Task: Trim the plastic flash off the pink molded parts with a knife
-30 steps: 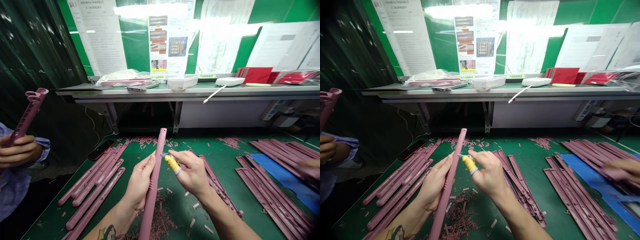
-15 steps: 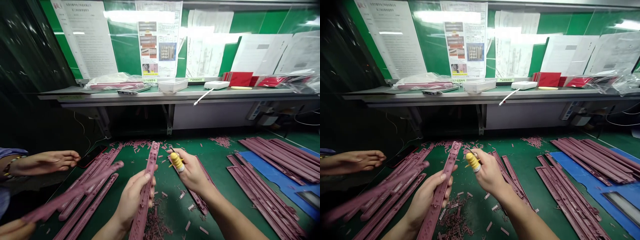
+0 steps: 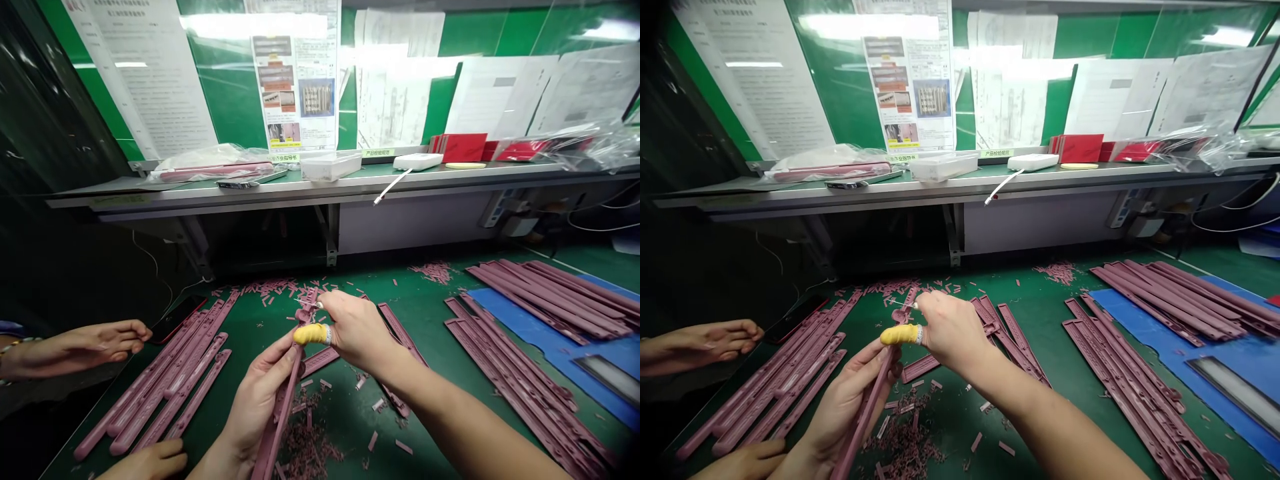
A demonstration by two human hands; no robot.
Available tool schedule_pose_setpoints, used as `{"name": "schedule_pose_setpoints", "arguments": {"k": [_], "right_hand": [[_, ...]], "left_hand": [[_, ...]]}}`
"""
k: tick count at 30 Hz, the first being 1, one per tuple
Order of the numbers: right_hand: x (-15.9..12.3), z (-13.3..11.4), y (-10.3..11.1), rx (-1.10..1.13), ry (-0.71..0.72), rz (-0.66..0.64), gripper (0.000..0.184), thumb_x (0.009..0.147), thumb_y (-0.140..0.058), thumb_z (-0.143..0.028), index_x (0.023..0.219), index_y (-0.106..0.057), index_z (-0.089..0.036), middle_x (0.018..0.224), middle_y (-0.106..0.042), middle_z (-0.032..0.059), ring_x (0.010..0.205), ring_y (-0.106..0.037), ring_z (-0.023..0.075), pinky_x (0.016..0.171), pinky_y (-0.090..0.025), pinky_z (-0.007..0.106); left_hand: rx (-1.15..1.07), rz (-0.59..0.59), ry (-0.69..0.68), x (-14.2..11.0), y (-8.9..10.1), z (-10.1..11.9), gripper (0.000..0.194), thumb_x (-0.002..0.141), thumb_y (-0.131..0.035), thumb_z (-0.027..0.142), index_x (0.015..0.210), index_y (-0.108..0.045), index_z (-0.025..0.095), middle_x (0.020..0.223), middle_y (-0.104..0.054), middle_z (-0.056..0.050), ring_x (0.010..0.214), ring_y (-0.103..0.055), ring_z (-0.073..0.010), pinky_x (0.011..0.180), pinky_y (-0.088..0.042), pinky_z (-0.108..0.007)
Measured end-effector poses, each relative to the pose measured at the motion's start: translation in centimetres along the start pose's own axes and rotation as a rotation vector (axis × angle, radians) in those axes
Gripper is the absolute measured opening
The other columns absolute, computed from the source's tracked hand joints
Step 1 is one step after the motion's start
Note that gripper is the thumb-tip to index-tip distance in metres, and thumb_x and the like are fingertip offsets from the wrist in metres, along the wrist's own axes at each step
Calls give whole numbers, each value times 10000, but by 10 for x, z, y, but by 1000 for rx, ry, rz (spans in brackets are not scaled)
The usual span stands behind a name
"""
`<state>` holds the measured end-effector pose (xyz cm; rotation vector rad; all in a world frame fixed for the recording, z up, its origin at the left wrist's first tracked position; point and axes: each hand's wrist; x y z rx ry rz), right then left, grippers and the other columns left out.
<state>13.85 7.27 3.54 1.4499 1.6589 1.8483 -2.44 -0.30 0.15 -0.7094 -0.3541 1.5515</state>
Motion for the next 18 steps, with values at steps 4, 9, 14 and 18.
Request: {"name": "schedule_pose_setpoints", "arguments": {"k": [4, 9, 14, 18], "right_hand": [[0, -1, 5, -81, 7, -5, 294, 889, -556, -425, 725, -479, -193, 690, -556, -3, 566, -441, 125, 498, -134, 269], [-17, -19, 1, -62, 110, -44, 179, 876, -566, -303, 752, -493, -196, 686, -562, 0, 573, -466, 138, 502, -129, 283], [-75, -73, -22, 100, 350, -90, 149, 824, -574, -231, 707, -485, -205, 644, -548, 10, 560, -471, 166, 516, -164, 300], [-115, -93, -38, 275, 512, -298, 188, 793, -620, -287, 673, -499, -208, 614, -575, -7, 508, -482, 156, 485, -200, 288]], "left_hand": [[-17, -39, -14, 0, -4, 2, 302, 744, -751, 188, 1046, -729, 197, 882, -717, -29, 731, -631, -92, 742, -513, -180], [30, -70, -129, 7, -11, 9, 275, 750, -724, 135, 1025, -733, 149, 785, -720, -27, 658, -632, -86, 653, -504, -160], [-31, -9, -242, 44, -11, 26, 295, 742, -690, 107, 1032, -723, 149, 784, -701, -16, 618, -611, -75, 586, -480, -165], [-93, 19, -346, 69, 0, 46, 260, 767, -648, 98, 1013, -718, 150, 757, -672, -3, 571, -585, -50, 532, -452, -146]]}}
Point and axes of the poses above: each hand's wrist, its own x-axis towards the middle knuckle, its own y-axis out of the back of the hand, z = x × y
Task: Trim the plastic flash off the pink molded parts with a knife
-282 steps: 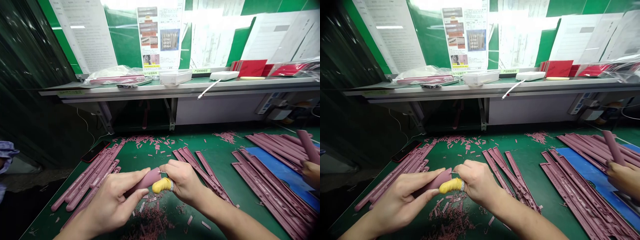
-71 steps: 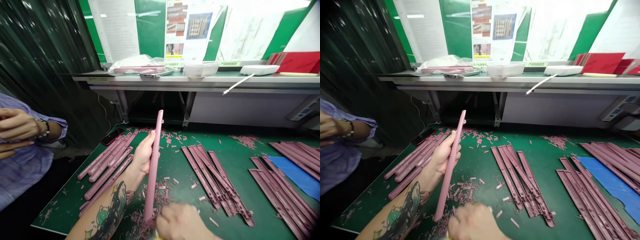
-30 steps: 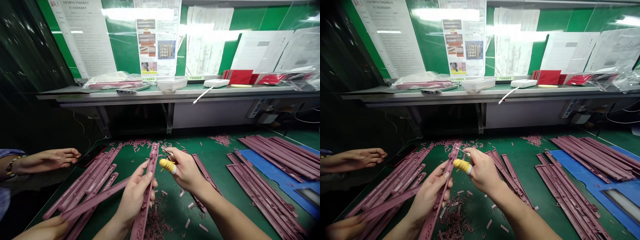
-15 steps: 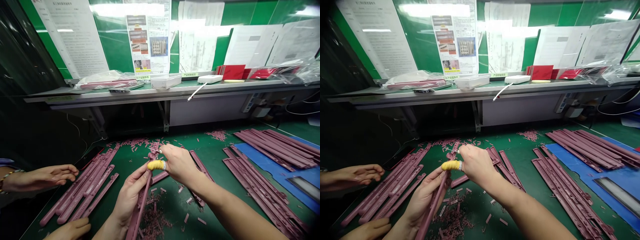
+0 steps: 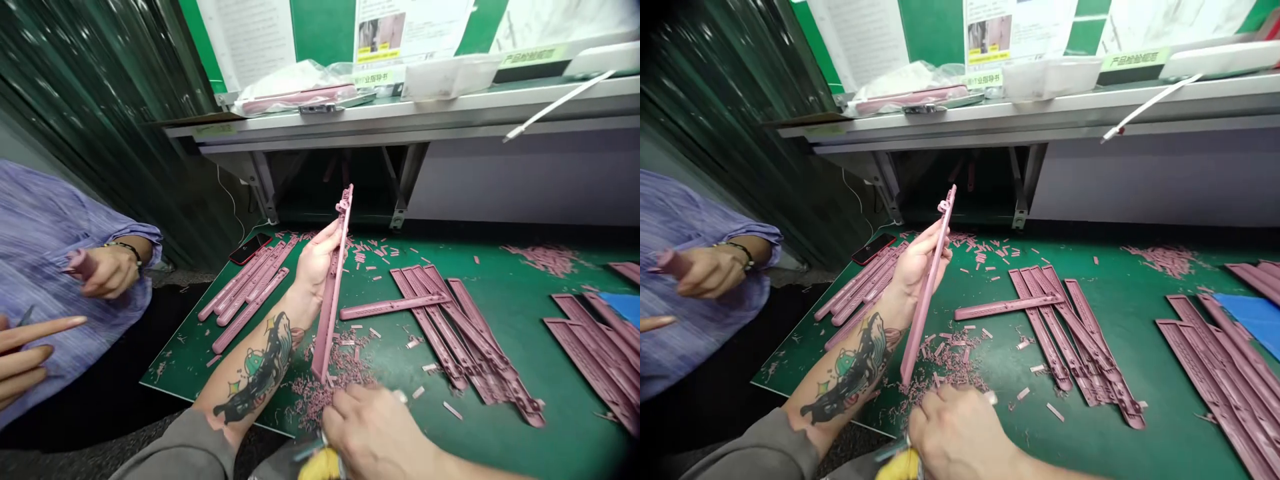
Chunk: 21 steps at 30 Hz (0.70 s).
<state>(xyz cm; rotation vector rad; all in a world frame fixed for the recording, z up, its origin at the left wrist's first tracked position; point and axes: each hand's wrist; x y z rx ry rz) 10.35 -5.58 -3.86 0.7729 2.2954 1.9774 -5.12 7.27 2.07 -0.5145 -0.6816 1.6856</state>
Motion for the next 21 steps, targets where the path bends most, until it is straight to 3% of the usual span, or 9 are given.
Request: {"name": "schedule_pose_setpoints", "arguments": {"k": [2, 4, 6, 10, 13, 15, 17, 19, 21], "right_hand": [[-3, 10, 3, 175, -42, 4, 233, 839, -586, -385, 698, -534, -206, 630, -602, -5, 526, -520, 151, 486, -269, 266], [-1, 32, 21, 376, -166, 93, 257, 906, -495, -435, 833, -583, -205, 755, -652, 19, 655, -589, 160, 571, -375, 245], [5, 56, 44, 499, -274, 179, 251, 964, -394, -377, 956, -580, -209, 846, -656, 29, 733, -599, 154, 643, -417, 241], [19, 88, 75, 531, -370, 245, 240, 953, -372, -204, 1115, -547, -234, 868, -627, 8, 719, -566, 131, 658, -429, 230], [31, 94, 83, 536, -353, 356, 403, 935, -387, -182, 1330, -418, -256, 1055, -607, 36, 832, -569, 142, 755, -452, 258], [41, 93, 86, 511, -366, 464, 331, 948, -384, -226, 1269, -463, -236, 1026, -606, 38, 814, -556, 145, 737, -448, 261], [50, 92, 88, 459, -402, 538, 183, 960, -396, -296, 1009, -549, -209, 842, -595, 11, 702, -519, 134, 643, -410, 241], [55, 90, 86, 401, -418, 565, 263, 964, -408, -367, 780, -497, -202, 690, -528, -17, 610, -461, 119, 571, -345, 234], [57, 88, 83, 353, -402, 582, 338, 965, -402, -417, 711, -450, -199, 665, -500, -19, 603, -442, 117, 565, -311, 238]], "left_hand": [[-25, 1, -25, 4, 2, 6, 248, 782, -628, 81, 1010, -708, 139, 766, -655, -1, 595, -592, -45, 539, -455, -136], [-47, 3, -26, 2, 2, 10, 232, 805, -597, 62, 1006, -693, 131, 796, -641, -1, 640, -605, -42, 570, -473, -131], [-61, 8, 2, -5, 1, 11, 206, 834, -565, 61, 991, -676, 133, 826, -625, 2, 655, -608, -37, 566, -484, -126], [-33, -23, 116, -30, -4, 10, 229, 876, -556, 144, 1093, -619, 184, 812, -594, 17, 489, -537, -16, 363, -395, -95], [21, -68, 168, -53, -6, 6, 299, 877, -580, 209, 1175, -580, 218, 735, -558, 42, 370, -446, -7, 279, -346, -90], [64, -104, 204, -67, -4, 1, 333, 868, -601, 247, 1199, -572, 230, 708, -559, 47, 326, -423, -9, 259, -361, -103], [96, -134, 220, -75, -1, -5, 351, 865, -611, 301, 1211, -577, 253, 679, -561, 52, 301, -423, -11, 252, -376, -108], [101, -166, 217, -80, 2, -12, 335, 865, -612, 339, 1193, -602, 276, 663, -569, 52, 296, -437, -9, 258, -390, -103], [77, -208, 214, -82, 5, -17, 314, 855, -623, 362, 1161, -632, 294, 654, -578, 51, 292, -451, -11, 258, -401, -103]]}}
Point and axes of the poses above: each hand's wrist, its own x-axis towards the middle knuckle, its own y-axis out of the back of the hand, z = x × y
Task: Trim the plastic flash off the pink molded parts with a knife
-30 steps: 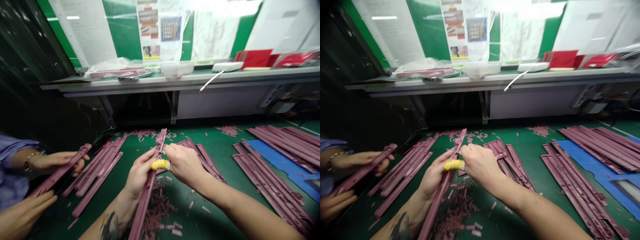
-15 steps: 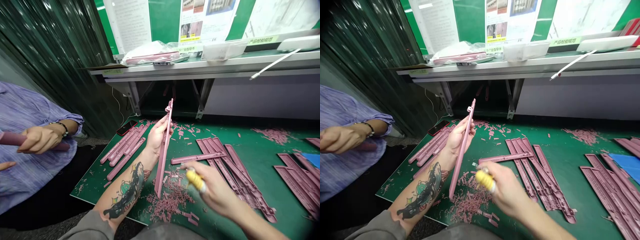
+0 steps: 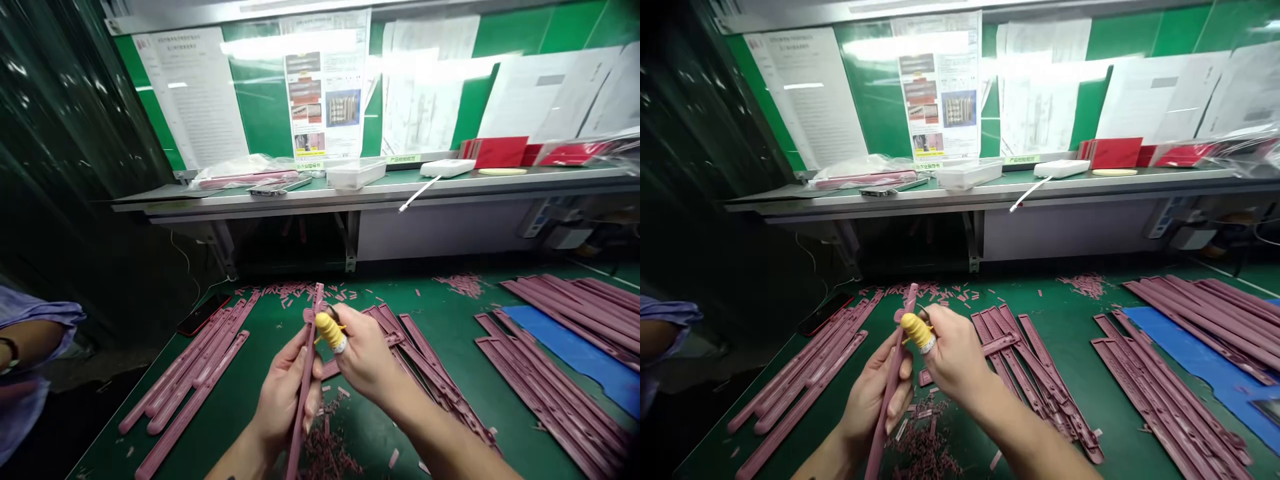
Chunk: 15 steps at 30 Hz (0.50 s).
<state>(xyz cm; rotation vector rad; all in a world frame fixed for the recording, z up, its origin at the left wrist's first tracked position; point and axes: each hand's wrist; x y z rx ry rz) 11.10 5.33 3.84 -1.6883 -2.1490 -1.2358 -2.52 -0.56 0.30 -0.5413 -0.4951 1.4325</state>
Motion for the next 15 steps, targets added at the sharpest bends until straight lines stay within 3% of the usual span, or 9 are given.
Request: {"name": "schedule_pose_setpoints", "arguments": {"k": [9, 15], "right_hand": [[-6, -2, -5, -24, 50, 65, 449, 992, -304, -487, 689, -453, -191, 651, -495, -14, 588, -421, 111, 562, -289, 232], [-7, -6, -6, -53, 59, 86, 466, 997, -287, -480, 689, -482, -190, 646, -513, 2, 586, -439, 120, 547, -295, 232]], "left_hand": [[25, -85, 7, 2, 10, -8, 302, 838, -640, 382, 1131, -657, 315, 652, -590, 43, 290, -482, -24, 262, -423, -114], [97, 64, -32, -4, -4, -2, 291, 792, -689, 400, 1071, -690, 318, 617, -582, 51, 281, -464, -14, 264, -402, -97]]}}
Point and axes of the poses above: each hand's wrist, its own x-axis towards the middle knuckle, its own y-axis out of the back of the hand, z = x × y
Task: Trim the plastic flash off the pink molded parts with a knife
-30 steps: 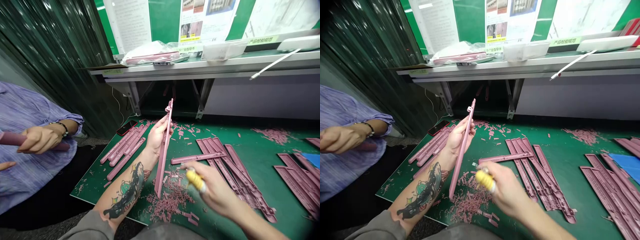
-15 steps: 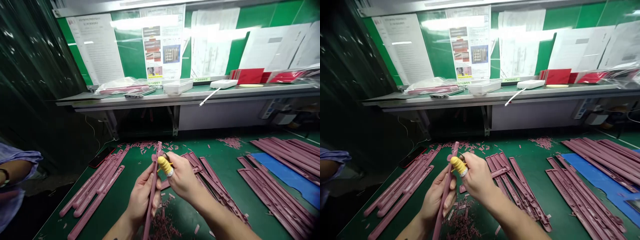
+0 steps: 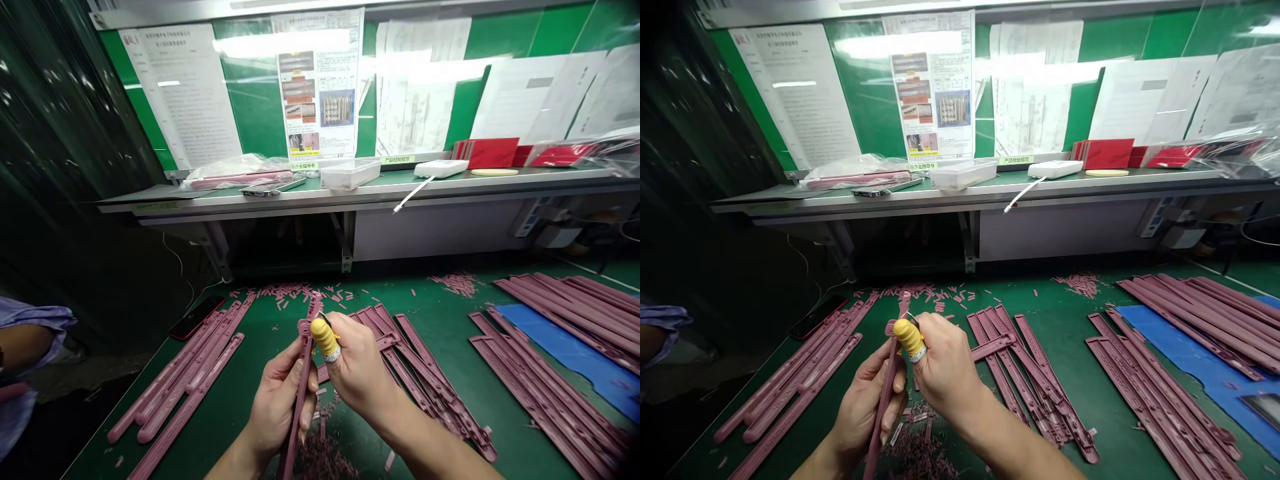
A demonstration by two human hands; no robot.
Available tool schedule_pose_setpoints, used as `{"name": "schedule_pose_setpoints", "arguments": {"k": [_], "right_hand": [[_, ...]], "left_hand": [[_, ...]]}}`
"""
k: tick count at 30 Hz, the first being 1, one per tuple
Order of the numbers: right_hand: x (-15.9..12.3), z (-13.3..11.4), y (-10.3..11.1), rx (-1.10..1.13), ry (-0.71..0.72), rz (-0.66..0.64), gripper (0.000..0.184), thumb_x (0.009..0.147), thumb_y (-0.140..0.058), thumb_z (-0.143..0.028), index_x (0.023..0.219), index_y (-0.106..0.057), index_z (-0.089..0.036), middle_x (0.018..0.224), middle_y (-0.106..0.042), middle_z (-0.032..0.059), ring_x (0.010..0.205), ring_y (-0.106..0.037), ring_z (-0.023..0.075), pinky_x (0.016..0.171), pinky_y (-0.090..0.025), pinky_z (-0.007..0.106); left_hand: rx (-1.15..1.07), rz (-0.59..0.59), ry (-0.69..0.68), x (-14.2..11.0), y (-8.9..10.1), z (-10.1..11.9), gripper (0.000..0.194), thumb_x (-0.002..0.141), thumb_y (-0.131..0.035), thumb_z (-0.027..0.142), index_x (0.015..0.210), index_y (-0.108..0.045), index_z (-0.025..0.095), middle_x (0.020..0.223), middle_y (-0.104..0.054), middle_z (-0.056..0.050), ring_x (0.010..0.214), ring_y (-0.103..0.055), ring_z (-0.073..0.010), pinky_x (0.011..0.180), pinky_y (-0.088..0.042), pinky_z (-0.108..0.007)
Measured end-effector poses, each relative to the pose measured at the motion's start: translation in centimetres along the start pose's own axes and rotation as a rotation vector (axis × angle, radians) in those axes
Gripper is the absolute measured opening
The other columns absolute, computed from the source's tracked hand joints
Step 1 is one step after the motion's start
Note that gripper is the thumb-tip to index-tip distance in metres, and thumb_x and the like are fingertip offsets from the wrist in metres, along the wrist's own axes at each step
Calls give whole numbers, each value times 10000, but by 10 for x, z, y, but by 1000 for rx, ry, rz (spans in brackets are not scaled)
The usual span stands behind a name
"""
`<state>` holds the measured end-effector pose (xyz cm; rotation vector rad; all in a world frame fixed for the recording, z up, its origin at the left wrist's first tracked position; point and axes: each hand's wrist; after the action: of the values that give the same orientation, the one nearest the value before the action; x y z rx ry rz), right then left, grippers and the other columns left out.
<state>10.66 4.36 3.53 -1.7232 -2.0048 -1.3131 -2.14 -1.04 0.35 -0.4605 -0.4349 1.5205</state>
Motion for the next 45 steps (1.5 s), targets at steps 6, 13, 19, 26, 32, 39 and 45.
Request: {"name": "schedule_pose_setpoints", "arguments": {"k": [6, 13, 19, 26, 32, 39, 45], "right_hand": [[-2, 0, 3, -140, 35, -72, 396, 1005, -316, -392, 755, -544, -186, 697, -567, 29, 649, -476, 143, 601, -327, 246], [-1, 2, 5, -297, 36, -90, 360, 983, -360, -351, 701, -514, -188, 662, -538, 25, 606, -458, 139, 560, -303, 247], [-3, 5, 25, -144, 34, -187, 272, 945, -370, -231, 1033, -627, -214, 911, -671, 50, 794, -597, 166, 716, -442, 261], [-55, 1, 6, 55, -225, -433, 220, 897, -516, -270, 1100, -587, -225, 926, -693, 46, 795, -634, 189, 693, -468, 284], [-75, -1, -33, -54, -136, -539, 138, 873, -534, -181, 932, -654, -215, 806, -691, 29, 777, -632, 180, 710, -422, 259], [-62, 5, -33, -191, -149, -493, 188, 778, -538, -84, 870, -659, -195, 828, -681, 43, 795, -628, 180, 710, -424, 246], [-63, 18, -29, -18, -108, -402, 234, 815, -509, -85, 954, -662, -194, 882, -684, 45, 818, -618, 170, 740, -440, 254]], "left_hand": [[50, 73, -16, -4, -4, 7, 369, 747, -728, 415, 1097, -687, 309, 585, -580, 54, 273, -462, -24, 256, -390, -105], [83, 57, -19, -4, 3, 7, 361, 771, -711, 389, 1119, -677, 299, 586, -586, 48, 281, -461, -30, 255, -397, -116], [5, 38, 26, 4, 9, 25, 508, 851, -606, 423, 1330, -464, 333, 766, -643, -6, 504, -647, -136, 355, -513, -202], [19, 65, -499, 9, 7, 66, 326, 911, -508, 415, 1228, -542, 343, 739, -580, 17, 408, -463, -62, 350, -365, -167], [211, 99, -760, -16, -24, 64, 234, 699, -755, 445, 874, -696, 302, 672, -634, 19, 432, -502, -116, 430, -435, -268], [236, 15, -623, -32, -16, 58, 382, 681, -746, 488, 1033, -681, 354, 677, -634, -2, 495, -523, -147, 513, -468, -316], [204, -50, -687, -26, -12, 70, 367, 764, -671, 498, 1116, -610, 414, 680, -618, 23, 455, -484, -124, 469, -430, -279]]}}
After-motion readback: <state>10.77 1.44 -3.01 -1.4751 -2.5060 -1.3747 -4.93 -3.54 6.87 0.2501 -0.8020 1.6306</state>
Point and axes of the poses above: each hand's wrist, its own x-axis towards the middle knuckle, its own y-axis out of the back of the hand, z = x × y
